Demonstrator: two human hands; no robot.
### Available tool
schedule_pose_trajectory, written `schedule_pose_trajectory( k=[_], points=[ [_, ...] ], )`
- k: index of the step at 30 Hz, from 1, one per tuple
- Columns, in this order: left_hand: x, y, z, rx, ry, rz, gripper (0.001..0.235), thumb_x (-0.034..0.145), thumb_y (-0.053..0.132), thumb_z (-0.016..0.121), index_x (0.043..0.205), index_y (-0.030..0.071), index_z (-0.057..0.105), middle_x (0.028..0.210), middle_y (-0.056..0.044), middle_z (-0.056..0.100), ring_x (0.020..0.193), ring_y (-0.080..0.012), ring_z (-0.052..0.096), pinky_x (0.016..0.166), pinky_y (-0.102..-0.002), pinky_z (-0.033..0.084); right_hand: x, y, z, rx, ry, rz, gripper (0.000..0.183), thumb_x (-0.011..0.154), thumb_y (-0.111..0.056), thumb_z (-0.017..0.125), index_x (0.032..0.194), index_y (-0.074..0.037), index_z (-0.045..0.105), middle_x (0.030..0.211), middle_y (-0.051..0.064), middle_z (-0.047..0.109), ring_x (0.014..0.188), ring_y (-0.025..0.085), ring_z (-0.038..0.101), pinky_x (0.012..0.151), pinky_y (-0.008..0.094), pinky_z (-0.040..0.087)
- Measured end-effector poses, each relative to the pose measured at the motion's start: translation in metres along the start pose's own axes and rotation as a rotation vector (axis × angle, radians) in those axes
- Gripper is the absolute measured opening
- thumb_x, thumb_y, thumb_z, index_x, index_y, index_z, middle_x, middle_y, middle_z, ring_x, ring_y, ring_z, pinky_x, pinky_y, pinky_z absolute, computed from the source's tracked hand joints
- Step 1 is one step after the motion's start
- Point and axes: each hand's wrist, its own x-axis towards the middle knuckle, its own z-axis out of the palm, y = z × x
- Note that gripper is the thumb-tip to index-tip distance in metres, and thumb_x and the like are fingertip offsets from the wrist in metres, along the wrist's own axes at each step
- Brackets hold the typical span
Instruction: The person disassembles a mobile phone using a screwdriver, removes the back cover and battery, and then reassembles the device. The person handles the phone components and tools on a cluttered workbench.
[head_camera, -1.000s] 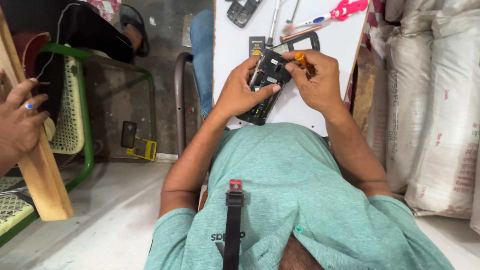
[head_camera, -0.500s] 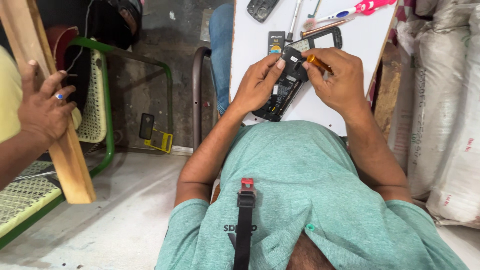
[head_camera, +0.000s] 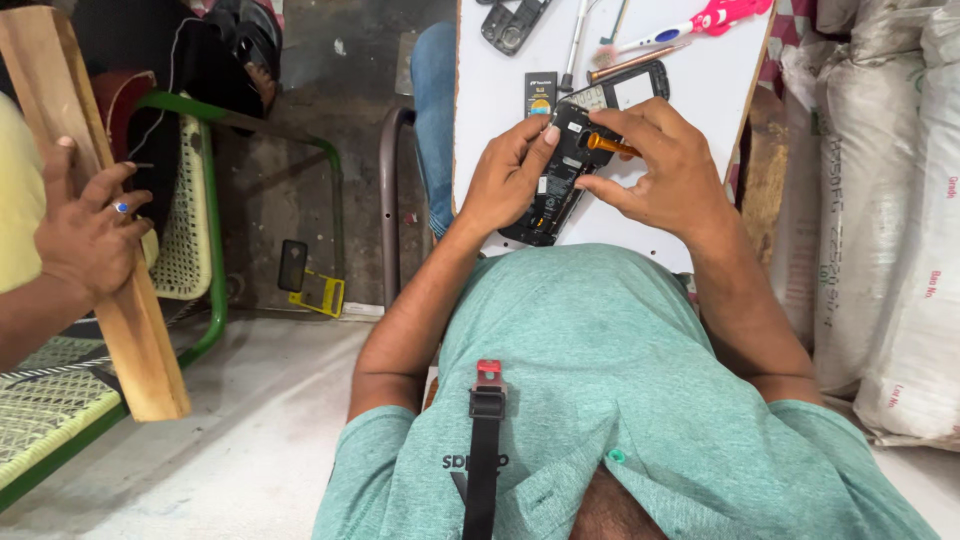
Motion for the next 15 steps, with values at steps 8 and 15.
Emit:
schedule_pose_trajectory(
  k=[8, 15],
  points=[
    [-0.002, 0.0, -0.001, 0.073, 0.042, 0.07, 0.047, 0.116, 0.042, 0.042, 0.115, 0.002, 0.065, 0.082, -0.001, 0.062, 0.078, -0.0076, 0.057, 0.07, -0.029, 0.048, -0.005, 0.008, 0.007, 0.301, 0.007, 0.313, 0.053, 0.081, -0.005, 0.089, 0.129, -0.002, 0.068, 0.101, 0.011, 0.063, 0.071, 0.015, 0.058, 0.058, 0.029, 0.046],
    [-0.001, 0.003, 0.0, 0.15, 0.028, -0.034, 0.042, 0.111, 0.04, 0.052, 0.112, 0.001, 0.066, 0.069, -0.002, 0.051, 0.065, -0.0098, 0.046, 0.061, -0.031, 0.039, -0.032, 0.04, 0.008, 0.937, 0.256, 0.273, 0.037, 0.093, 0.006, 0.071, 0.128, 0.0, 0.062, 0.111, 0.006, 0.066, 0.092, 0.007, 0.062, 0.084, 0.022, 0.056]
  ],
)
